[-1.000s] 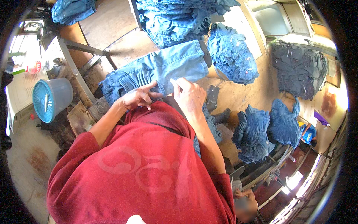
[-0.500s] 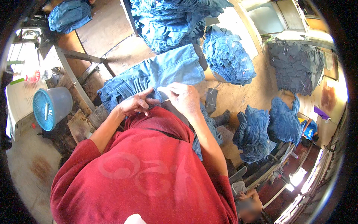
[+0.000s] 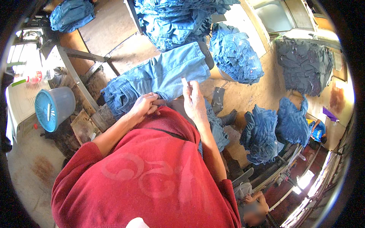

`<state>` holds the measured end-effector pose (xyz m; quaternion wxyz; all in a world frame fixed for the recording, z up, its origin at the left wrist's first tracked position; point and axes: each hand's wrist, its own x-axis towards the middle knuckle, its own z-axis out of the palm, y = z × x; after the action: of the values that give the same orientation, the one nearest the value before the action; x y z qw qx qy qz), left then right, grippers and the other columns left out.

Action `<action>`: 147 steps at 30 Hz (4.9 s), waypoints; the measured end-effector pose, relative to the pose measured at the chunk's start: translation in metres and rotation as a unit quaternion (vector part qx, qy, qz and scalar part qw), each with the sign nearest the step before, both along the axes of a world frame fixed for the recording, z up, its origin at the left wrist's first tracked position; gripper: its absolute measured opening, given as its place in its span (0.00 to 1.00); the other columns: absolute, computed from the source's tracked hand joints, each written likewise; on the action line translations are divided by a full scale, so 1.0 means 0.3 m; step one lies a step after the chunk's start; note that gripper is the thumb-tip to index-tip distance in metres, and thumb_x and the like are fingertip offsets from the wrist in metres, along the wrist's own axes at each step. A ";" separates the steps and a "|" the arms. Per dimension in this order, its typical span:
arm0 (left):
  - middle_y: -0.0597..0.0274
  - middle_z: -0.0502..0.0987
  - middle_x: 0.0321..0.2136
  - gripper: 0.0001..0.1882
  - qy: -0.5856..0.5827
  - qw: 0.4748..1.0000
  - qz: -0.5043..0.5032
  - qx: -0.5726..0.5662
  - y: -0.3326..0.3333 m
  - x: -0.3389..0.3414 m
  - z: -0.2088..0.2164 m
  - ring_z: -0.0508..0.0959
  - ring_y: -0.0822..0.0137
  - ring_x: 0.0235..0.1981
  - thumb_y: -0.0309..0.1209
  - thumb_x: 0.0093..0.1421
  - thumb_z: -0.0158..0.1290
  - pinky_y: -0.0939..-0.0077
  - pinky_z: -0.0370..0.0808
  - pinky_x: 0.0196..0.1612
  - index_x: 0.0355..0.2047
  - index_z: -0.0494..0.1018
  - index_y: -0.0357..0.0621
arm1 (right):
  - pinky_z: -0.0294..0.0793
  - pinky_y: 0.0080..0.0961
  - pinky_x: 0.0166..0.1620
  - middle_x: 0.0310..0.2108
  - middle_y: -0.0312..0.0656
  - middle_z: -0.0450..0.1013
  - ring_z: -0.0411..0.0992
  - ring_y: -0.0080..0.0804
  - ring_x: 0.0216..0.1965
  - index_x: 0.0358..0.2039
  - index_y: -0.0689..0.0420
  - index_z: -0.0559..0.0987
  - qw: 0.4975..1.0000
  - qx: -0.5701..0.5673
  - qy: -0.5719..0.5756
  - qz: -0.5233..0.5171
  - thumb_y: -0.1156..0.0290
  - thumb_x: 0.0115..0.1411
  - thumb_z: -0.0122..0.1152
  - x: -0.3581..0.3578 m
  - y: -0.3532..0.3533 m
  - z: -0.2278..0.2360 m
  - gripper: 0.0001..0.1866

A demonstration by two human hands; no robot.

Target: The person repeatedly picks up denim jeans from a pile, lays them on a wooden table, and uses a small blade to trim loose threads and excess fabric along the hem. After each trim, the jeans are tossed aside and a new pair is selected from the pile.

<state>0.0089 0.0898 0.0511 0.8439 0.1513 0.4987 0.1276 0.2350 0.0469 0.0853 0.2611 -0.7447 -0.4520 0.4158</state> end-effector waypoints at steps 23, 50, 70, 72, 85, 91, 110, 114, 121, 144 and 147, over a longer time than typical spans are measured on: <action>0.45 0.73 0.66 0.60 -0.170 0.980 -0.105 0.025 0.045 -0.095 -0.025 0.84 0.70 0.31 0.13 0.54 0.49 0.87 0.70 0.23 0.80 0.27 0.46 | 0.75 0.32 0.29 0.20 0.38 0.79 0.80 0.34 0.21 0.42 0.52 0.87 0.919 0.256 -0.250 0.164 0.70 0.60 0.71 -0.212 -0.063 0.100 0.09; 0.39 0.84 0.49 0.33 0.494 0.736 -0.214 0.411 0.239 -0.375 -0.151 0.82 0.43 0.55 0.62 0.67 0.55 0.56 0.76 0.59 0.52 0.84 0.46 | 0.78 0.28 0.47 0.39 0.40 0.83 0.78 0.25 0.42 0.51 0.63 0.82 0.985 0.061 -0.010 -0.162 0.60 0.67 0.71 0.296 -0.085 -0.141 0.20; 0.59 0.57 0.77 0.60 0.426 0.547 -0.291 0.659 0.066 0.035 -0.117 0.57 0.55 0.77 0.68 0.50 0.66 0.47 0.50 0.78 0.76 0.58 0.53 | 0.78 0.55 0.42 0.34 0.53 0.84 0.82 0.62 0.39 0.45 0.49 0.82 0.930 0.050 -0.349 0.105 0.40 0.71 0.54 0.574 0.453 -0.287 0.25; 0.58 0.56 0.78 0.65 0.427 0.550 -0.283 0.660 0.088 0.027 -0.124 0.57 0.55 0.77 0.69 0.45 0.67 0.47 0.48 0.79 0.77 0.57 0.50 | 0.78 0.55 0.43 0.36 0.54 0.84 0.82 0.62 0.40 0.46 0.48 0.82 0.930 0.039 -0.345 0.121 0.40 0.71 0.54 0.565 0.515 -0.309 0.24; 0.64 0.75 0.67 0.14 0.452 0.574 -0.119 0.673 0.028 0.103 -0.194 0.68 0.58 0.72 0.43 0.55 0.70 0.46 0.54 0.76 0.40 0.88 0.56 | 0.75 0.35 0.35 0.29 0.35 0.82 0.77 0.38 0.30 0.45 0.50 0.87 0.931 0.255 -0.134 0.224 0.54 0.58 0.77 0.158 0.238 -0.289 0.19; 0.68 0.79 0.60 0.08 0.452 0.529 -0.129 0.706 0.024 0.110 -0.204 0.69 0.59 0.69 0.37 0.60 0.67 0.45 0.52 0.75 0.34 0.81 0.49 | 0.64 0.34 0.39 0.26 0.29 0.79 0.73 0.31 0.32 0.35 0.46 0.88 0.856 0.388 -0.203 0.274 0.56 0.56 0.77 0.108 0.224 -0.369 0.11; 0.37 0.72 0.62 0.34 0.688 0.523 0.058 0.501 -0.091 -0.295 -0.055 0.70 0.40 0.65 0.49 0.67 0.63 0.46 0.64 0.69 0.60 0.71 0.33 | 0.77 0.23 0.40 0.33 0.41 0.83 0.79 0.20 0.36 0.41 0.62 0.84 0.997 0.047 -0.052 0.030 0.69 0.68 0.70 0.328 0.184 -0.189 0.09; 0.31 0.64 0.67 0.40 0.749 0.525 0.043 0.402 -0.203 -0.280 -0.159 0.63 0.33 0.68 0.51 0.66 0.63 0.38 0.58 0.71 0.65 0.67 0.32 | 0.77 0.25 0.42 0.32 0.42 0.82 0.78 0.20 0.35 0.38 0.66 0.82 0.984 0.124 0.062 0.107 0.66 0.73 0.64 0.338 0.129 -0.193 0.13; 0.41 0.73 0.58 0.24 0.713 0.551 0.065 0.428 -0.344 -0.072 -0.139 0.68 0.40 0.62 0.40 0.61 0.69 0.45 0.63 0.65 0.46 0.74 0.34 | 0.76 0.30 0.56 0.51 0.54 0.81 0.79 0.36 0.55 0.58 0.70 0.77 0.982 0.099 -0.020 -0.159 0.57 0.69 0.69 0.484 0.100 -0.337 0.30; 0.54 0.78 0.60 0.31 -0.003 0.986 0.152 -0.064 -0.372 -0.261 -0.137 0.80 0.52 0.58 0.22 0.61 0.64 0.50 0.73 0.67 0.64 0.70 0.37 | 0.77 0.43 0.35 0.28 0.52 0.80 0.81 0.50 0.30 0.43 0.58 0.84 0.970 0.098 -0.183 0.130 0.54 0.71 0.62 0.892 0.342 -0.523 0.18; 0.53 0.78 0.60 0.30 -0.066 0.976 0.166 -0.123 -0.444 -0.274 -0.186 0.80 0.51 0.59 0.24 0.62 0.64 0.49 0.72 0.68 0.64 0.70 0.35 | 0.75 0.43 0.34 0.26 0.53 0.78 0.79 0.52 0.27 0.40 0.60 0.83 0.977 0.159 -0.100 0.099 0.52 0.71 0.63 0.941 0.427 -0.491 0.20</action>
<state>-0.0734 -0.0434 -0.0047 0.8540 -0.0475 0.4720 0.2136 0.5173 0.1750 -0.0622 0.2873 -0.6832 -0.6075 0.2857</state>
